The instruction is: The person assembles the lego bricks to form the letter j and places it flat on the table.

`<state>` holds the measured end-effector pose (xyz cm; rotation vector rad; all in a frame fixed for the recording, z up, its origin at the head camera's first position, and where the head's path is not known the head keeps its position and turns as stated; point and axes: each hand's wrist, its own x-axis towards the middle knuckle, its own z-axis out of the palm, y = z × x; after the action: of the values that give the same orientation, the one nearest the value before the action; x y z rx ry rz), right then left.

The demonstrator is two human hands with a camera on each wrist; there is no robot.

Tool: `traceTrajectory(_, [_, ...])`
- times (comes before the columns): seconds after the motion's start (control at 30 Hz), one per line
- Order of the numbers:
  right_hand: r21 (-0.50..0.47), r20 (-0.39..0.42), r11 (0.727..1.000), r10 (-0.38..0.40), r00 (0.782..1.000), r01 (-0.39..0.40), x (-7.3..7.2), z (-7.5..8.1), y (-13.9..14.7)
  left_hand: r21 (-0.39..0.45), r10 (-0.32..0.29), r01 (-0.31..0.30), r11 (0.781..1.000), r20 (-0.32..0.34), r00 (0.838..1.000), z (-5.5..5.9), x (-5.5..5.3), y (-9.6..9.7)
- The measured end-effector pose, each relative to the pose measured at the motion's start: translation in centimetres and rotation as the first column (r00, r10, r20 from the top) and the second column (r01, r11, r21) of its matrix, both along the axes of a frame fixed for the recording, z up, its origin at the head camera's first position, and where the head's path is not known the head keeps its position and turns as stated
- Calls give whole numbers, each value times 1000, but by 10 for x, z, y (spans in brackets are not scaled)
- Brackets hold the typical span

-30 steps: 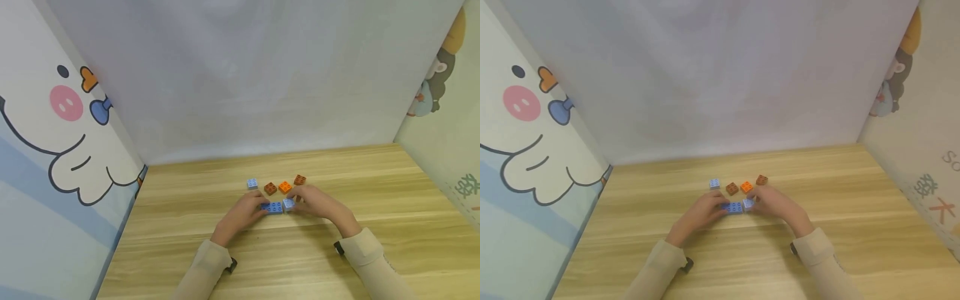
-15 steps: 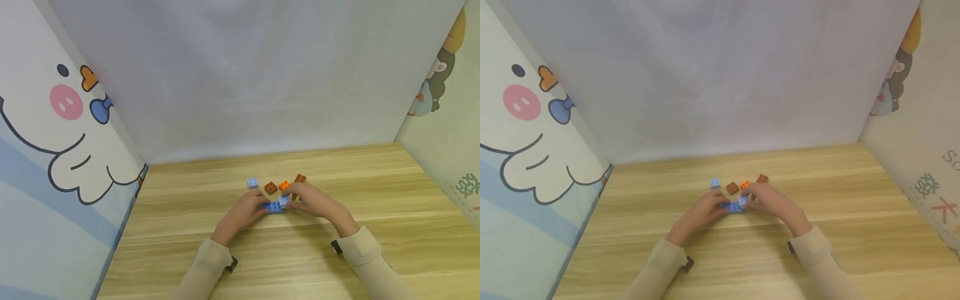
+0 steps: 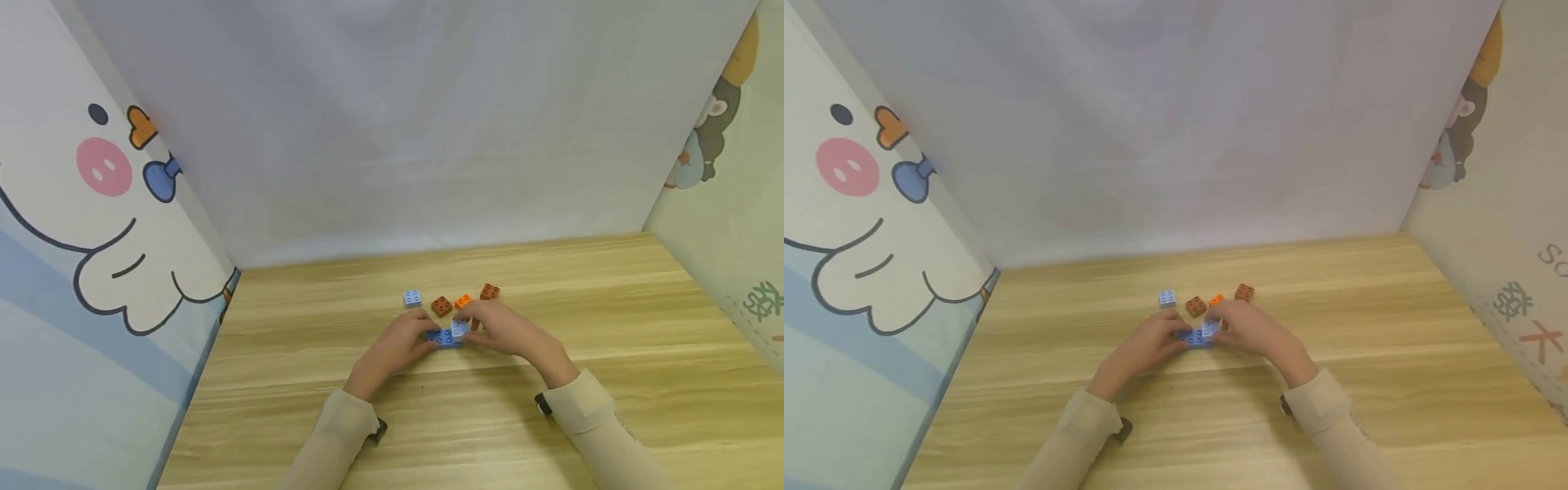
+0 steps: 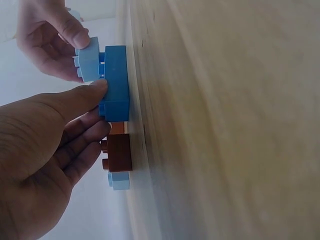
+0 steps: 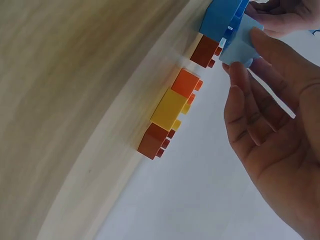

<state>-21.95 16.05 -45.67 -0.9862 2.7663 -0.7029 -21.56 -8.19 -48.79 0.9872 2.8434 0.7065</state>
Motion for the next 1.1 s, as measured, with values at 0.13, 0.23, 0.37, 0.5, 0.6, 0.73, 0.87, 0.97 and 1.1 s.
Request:
traceTrajectory(0.13, [30, -9, 999, -13, 1000, 14, 1, 2, -1, -5, 0, 0, 1000, -6, 1000, 1, 0, 0])
traceTrajectory(0.23, [57, -6, 998, -26, 1000, 27, 1, 3, -3, -9, -1, 1, 1000, -7, 1000, 1, -1, 0])
traceTrajectory(0.37, [96, -20, 995, -40, 999, 41, 1, 4, -6, -2, -8, 8, 1000, 0, 1000, 1, -2, 0])
traceTrajectory(0.5, [119, -33, 992, -48, 998, 51, -1, 5, -11, 9, -5, 5, 1000, -2, 1000, 1, -3, 0])
traceTrajectory(0.6, [121, -49, 991, -51, 998, 57, -2, 6, -14, 16, 3, -3, 1000, -5, 1000, 1, -4, -1])
traceTrajectory(0.73, [97, -40, 992, -80, 996, 83, 0, 4, -14, 18, 6, -6, 1000, 10, 1000, 2, -4, -1])
traceTrajectory(0.87, [74, -41, 993, -91, 995, 94, 1, 1, -12, 27, 0, 0, 1000, 22, 1000, 2, -5, 1])
traceTrajectory(0.97, [64, -29, 993, -96, 995, 98, 1, 1, -12, 53, -9, 7, 999, 28, 1000, -1, -7, -2])
traceTrajectory(1.1, [48, 0, 994, -98, 995, 97, 2, 0, -13, 132, -5, 1, 991, 31, 999, -2, -10, -8])
